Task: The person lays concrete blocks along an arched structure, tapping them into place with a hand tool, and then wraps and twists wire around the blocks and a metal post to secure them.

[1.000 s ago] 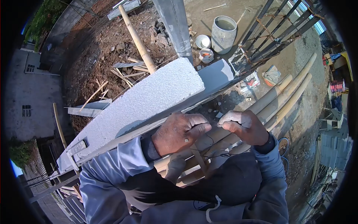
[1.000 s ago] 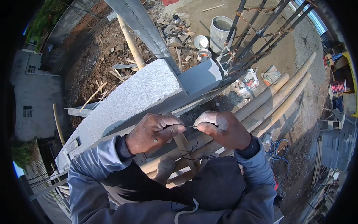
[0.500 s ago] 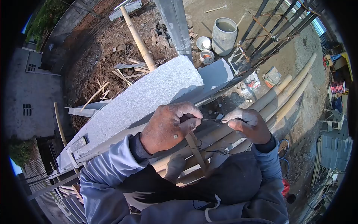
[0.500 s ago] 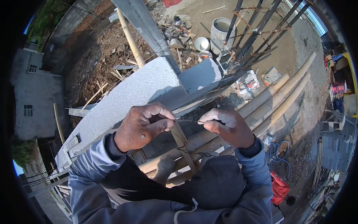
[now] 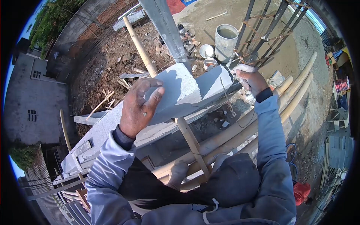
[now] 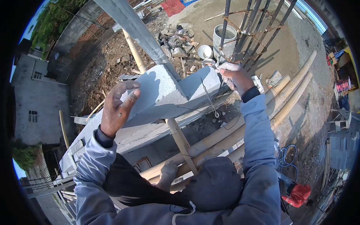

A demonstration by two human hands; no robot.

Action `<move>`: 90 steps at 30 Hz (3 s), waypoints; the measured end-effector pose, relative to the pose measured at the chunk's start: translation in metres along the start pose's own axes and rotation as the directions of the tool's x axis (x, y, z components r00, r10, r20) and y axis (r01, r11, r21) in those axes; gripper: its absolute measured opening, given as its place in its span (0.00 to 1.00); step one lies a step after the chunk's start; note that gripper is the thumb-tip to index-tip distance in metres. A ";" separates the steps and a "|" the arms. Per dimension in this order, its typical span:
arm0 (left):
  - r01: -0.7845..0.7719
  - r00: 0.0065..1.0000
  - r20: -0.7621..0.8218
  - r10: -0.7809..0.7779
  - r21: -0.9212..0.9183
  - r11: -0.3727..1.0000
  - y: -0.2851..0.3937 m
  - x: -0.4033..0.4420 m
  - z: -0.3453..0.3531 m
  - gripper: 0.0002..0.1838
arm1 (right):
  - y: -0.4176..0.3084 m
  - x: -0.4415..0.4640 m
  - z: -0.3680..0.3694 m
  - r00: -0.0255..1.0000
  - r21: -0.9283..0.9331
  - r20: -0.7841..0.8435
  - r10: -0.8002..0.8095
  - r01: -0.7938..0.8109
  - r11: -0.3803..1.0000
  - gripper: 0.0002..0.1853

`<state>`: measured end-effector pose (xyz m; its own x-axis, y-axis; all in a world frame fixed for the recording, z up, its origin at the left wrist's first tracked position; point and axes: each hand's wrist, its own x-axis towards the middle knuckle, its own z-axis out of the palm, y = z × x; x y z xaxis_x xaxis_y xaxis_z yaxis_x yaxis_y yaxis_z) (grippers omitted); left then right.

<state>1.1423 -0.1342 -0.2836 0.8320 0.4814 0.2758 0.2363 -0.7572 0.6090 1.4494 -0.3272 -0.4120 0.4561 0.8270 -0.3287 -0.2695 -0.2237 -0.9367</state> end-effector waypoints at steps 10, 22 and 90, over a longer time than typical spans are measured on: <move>0.119 0.991 -0.072 -0.112 0.099 0.988 0.003 0.010 -0.005 0.13 | 0.013 0.038 0.028 0.972 -0.206 -0.213 -0.095 0.050 0.977 0.11; 0.002 1.000 0.021 -0.014 0.476 0.880 0.003 0.031 0.029 0.13 | -0.045 0.053 0.063 0.917 -0.633 -0.080 -0.390 0.255 0.731 0.12; 0.058 0.998 -0.022 -0.060 0.714 0.697 0.013 0.057 0.055 0.16 | -0.082 0.005 0.036 0.854 -0.961 0.091 -0.512 0.210 0.180 0.10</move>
<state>1.2199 -0.1407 -0.3010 0.8049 0.5358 0.2551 0.5716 -0.8155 -0.0906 1.4430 -0.2857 -0.3324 0.4504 0.8677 0.2101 0.8624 -0.3619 -0.3540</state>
